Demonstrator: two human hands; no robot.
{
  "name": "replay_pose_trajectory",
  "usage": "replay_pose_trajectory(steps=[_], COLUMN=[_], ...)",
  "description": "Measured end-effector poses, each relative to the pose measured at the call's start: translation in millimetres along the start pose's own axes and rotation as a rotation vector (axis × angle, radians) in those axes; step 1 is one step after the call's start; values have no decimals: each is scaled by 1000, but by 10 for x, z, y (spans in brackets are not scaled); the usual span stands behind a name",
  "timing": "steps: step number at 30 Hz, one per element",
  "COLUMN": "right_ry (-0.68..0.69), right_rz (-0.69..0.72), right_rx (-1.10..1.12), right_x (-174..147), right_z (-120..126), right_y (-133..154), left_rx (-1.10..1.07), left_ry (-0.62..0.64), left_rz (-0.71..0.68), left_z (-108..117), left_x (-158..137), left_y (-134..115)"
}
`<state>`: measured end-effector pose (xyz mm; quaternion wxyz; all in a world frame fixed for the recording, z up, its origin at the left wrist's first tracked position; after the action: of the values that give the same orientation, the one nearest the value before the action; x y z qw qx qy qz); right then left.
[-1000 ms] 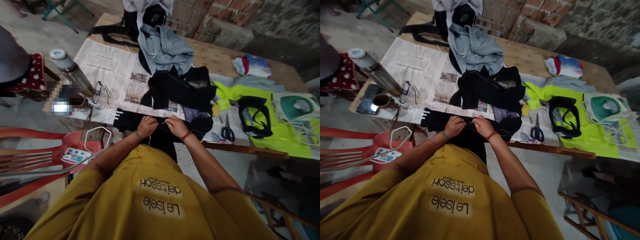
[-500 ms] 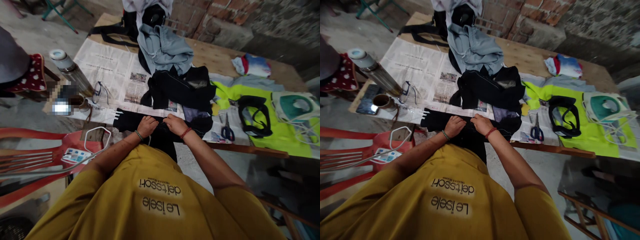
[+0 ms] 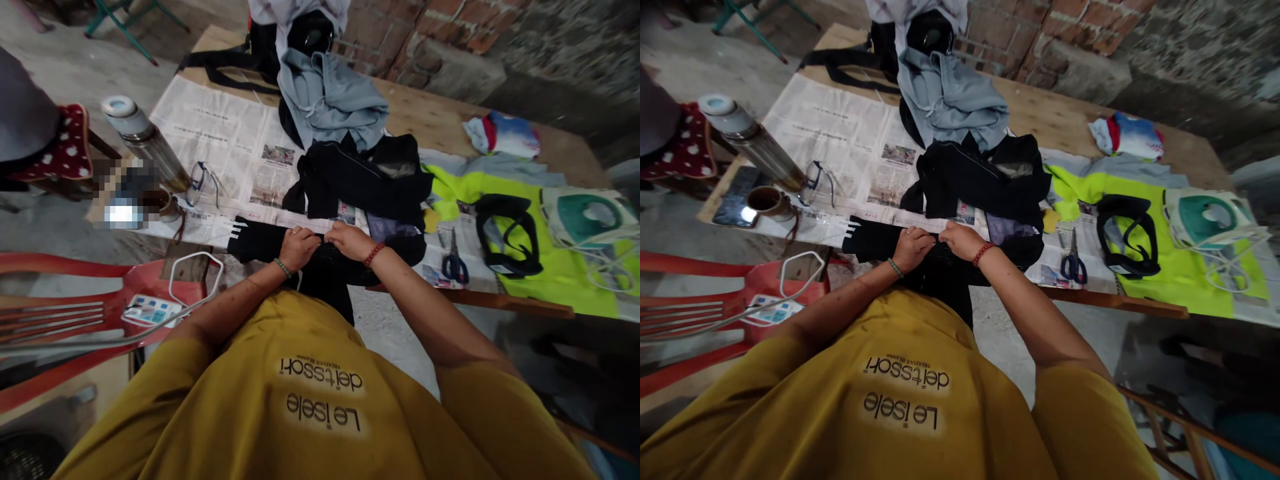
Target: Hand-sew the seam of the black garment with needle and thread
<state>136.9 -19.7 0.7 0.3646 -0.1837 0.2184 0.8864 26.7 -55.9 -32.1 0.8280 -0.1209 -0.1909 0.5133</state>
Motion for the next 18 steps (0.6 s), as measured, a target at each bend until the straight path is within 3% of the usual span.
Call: replay_pose_trajectory(steps=[18], right_ry=[-58], right_rz=[136], right_rx=[72], right_x=[70], right_z=[-44], right_y=[68], left_rx=[-66], left_ry=[-45], left_rz=[-33], left_z=[-27], left_x=[-35], left_y=[9])
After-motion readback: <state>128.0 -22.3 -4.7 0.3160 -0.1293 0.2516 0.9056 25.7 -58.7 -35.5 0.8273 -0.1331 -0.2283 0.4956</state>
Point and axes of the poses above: each hand's wrist, its own x-axis towards the middle knuckle, its own z-axis out of the back of the hand, y = z × x, the point moved 7 cm from there along x, towards the middle knuckle, and after that the axes turned 15 degrees about y, right-handed, at the moved point
